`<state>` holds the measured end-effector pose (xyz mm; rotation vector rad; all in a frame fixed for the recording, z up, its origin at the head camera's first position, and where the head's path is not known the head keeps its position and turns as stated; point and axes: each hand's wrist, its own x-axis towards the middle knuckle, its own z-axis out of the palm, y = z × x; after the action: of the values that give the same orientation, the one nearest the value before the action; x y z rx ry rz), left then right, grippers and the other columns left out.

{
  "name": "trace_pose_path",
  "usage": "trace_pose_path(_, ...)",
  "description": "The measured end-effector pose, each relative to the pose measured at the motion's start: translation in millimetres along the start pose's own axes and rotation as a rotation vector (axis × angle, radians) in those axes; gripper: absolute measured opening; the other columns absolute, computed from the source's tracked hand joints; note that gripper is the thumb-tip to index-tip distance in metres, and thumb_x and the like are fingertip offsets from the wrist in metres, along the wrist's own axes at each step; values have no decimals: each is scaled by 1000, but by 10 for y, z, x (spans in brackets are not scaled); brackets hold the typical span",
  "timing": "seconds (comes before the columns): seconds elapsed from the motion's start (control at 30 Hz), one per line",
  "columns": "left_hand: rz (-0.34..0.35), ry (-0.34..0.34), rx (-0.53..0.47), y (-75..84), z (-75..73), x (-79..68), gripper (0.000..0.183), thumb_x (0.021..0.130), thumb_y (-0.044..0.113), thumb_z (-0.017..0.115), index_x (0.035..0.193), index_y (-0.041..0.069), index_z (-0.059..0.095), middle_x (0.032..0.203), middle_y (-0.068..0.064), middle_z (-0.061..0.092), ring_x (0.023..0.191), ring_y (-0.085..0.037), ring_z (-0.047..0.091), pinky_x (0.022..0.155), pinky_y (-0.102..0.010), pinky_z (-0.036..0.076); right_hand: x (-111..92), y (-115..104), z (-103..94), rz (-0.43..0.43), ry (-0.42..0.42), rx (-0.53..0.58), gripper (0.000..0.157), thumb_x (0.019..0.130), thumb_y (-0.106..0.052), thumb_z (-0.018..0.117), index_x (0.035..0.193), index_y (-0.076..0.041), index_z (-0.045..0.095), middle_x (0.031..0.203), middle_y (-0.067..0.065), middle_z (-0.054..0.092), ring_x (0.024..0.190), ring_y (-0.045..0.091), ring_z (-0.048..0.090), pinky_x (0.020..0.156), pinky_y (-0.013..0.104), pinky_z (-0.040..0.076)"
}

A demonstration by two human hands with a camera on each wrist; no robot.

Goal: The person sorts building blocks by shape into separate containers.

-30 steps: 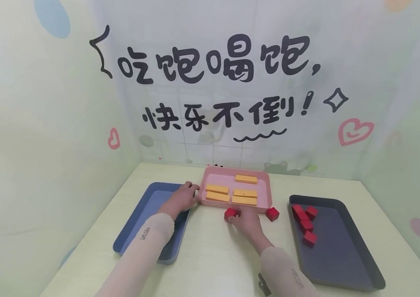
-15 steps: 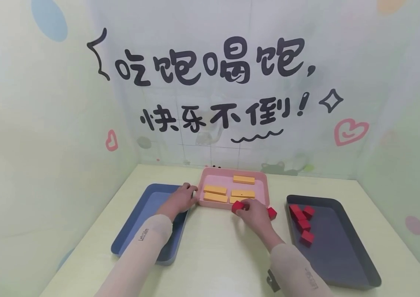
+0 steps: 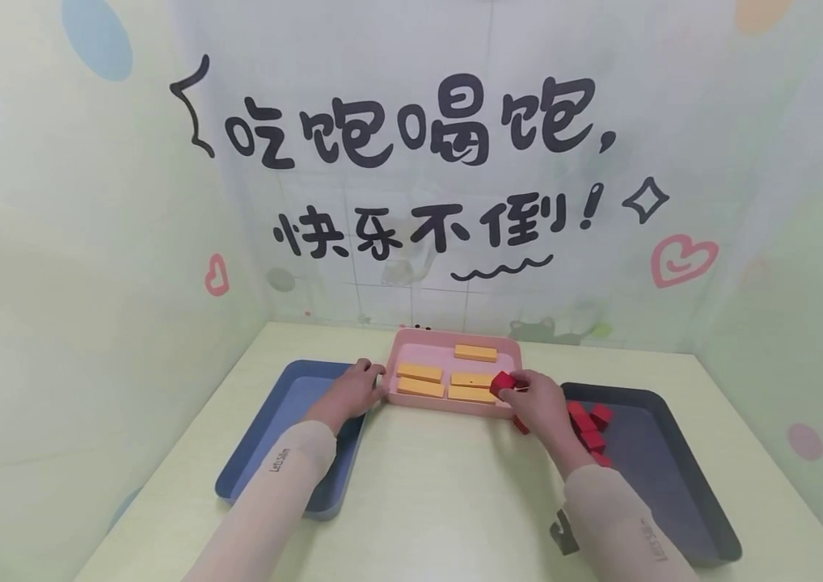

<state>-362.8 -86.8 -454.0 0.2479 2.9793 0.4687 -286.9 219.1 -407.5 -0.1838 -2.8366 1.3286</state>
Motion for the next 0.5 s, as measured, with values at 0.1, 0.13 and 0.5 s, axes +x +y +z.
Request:
trace_pose_path(0.1, -1, -3, -3, -4, 5, 5, 49, 102, 36, 52, 148, 19, 47, 149, -12, 39, 131, -31, 45, 108, -52, 39, -2, 23, -104, -13, 13, -9, 50, 94, -21, 66, 136, 3, 55, 122, 23, 60, 105, 35, 58, 79, 37, 57)
trace_pose_path(0.13, -3, -6, -4, -4, 5, 7, 49, 102, 37, 52, 148, 19, 47, 149, -12, 39, 131, -31, 45, 108, -53, 39, -7, 31, -138, -24, 21, -13, 50, 94, -22, 65, 135, 4, 55, 122, 23, 60, 104, 35, 59, 80, 38, 56)
trace_pose_path(0.5, 7, -10, 18, -15, 7, 6, 49, 103, 36, 52, 149, 19, 46, 151, -13, 37, 133, -32, 43, 109, -52, 38, -61, 180, -557, -20, 53, -44, 56, 99, -29, 58, 140, 6, 48, 132, 29, 54, 112, 41, 55, 85, 47, 52)
